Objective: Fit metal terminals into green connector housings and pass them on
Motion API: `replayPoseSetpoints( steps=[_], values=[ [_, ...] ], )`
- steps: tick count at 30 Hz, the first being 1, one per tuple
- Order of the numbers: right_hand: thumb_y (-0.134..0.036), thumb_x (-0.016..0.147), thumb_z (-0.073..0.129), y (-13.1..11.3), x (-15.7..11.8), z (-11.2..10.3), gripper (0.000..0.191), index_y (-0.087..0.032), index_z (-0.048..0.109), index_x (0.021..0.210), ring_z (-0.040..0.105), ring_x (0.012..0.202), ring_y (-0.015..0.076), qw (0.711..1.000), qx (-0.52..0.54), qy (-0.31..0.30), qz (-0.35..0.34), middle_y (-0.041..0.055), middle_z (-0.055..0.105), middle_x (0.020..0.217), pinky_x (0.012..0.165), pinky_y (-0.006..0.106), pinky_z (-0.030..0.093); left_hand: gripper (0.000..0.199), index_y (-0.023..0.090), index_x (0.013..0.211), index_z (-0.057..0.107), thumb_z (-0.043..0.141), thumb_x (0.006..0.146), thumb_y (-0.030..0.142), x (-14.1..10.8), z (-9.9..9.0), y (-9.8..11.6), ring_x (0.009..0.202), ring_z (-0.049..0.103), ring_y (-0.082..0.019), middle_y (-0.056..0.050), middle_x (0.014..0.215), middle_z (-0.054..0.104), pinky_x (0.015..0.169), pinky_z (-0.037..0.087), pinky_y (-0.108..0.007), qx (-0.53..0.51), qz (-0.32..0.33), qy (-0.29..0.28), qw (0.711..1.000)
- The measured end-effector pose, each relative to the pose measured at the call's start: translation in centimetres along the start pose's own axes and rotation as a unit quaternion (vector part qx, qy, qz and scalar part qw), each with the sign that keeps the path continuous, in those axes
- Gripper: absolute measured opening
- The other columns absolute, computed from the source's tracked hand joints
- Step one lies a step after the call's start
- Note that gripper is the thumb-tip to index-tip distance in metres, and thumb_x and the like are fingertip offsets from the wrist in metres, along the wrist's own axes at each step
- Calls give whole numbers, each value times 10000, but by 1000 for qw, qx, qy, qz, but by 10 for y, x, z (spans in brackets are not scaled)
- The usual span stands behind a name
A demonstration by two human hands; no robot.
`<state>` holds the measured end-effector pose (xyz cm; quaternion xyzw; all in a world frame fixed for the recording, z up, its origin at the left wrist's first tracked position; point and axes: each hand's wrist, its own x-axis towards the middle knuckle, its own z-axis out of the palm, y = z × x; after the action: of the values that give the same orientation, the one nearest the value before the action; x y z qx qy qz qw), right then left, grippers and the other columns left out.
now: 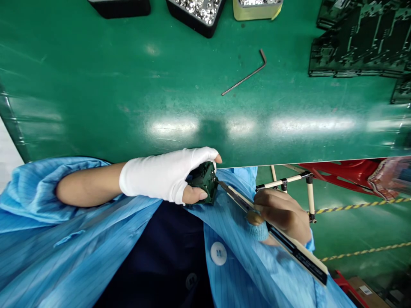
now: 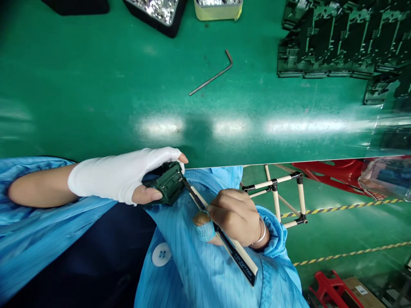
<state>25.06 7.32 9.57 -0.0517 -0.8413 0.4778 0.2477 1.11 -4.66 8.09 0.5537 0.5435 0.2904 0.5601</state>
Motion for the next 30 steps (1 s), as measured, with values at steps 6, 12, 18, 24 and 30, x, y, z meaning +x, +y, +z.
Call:
replayPoseSetpoints(
  steps=[6, 12, 18, 24, 30],
  values=[
    [-212, 957, 533, -3, 9, 3, 46, -217, 528, 912, 455, 500, 125, 1000, -4, -14, 15, -25, 500, 606, 476, 272, 389, 537, 211, 1205, 457, 589, 821, 561, -1, -1, 2, 858, 631, -250, -90, 1044, 632, 692, 511, -350, 6, 3, 1, 1000],
    [-263, 966, 537, -2, 6, 0, 66, -225, 529, 912, 477, 520, 123, 999, 17, -11, 27, -27, 525, 617, 488, 267, 419, 539, 165, 1211, 470, 572, 840, 543, -1, 0, 2, 834, 634, -228, -93, 1026, 636, 693, 511, -332, 17, 5, 5, 1000],
    [-213, 945, 540, -3, 7, -6, 108, -213, 519, 840, 472, 502, 132, 997, 37, -24, 56, -3, 521, 612, 481, 279, 428, 562, 183, 1221, 467, 569, 827, 571, -2, 0, 1, 826, 630, -229, -84, 1012, 637, 690, 516, -338, 19, -3, 3, 1000],
    [-191, 921, 563, -1, 8, -2, 106, -212, 509, 832, 481, 495, 133, 998, 27, -7, 50, -6, 530, 588, 477, 265, 403, 535, 231, 1208, 458, 582, 815, 572, -1, -1, 2, 867, 629, -254, -84, 1058, 632, 709, 517, -361, 13, -13, -5, 1000],
    [-170, 897, 576, -1, 10, -1, 80, -216, 514, 917, 477, 493, 130, 999, 35, -6, 31, -6, 543, 598, 473, 259, 415, 563, 238, 1201, 460, 597, 796, 604, 0, 0, 1, 798, 618, -243, -75, 988, 627, 665, 506, -360, -1, -2, 0, 1000]
  ],
)
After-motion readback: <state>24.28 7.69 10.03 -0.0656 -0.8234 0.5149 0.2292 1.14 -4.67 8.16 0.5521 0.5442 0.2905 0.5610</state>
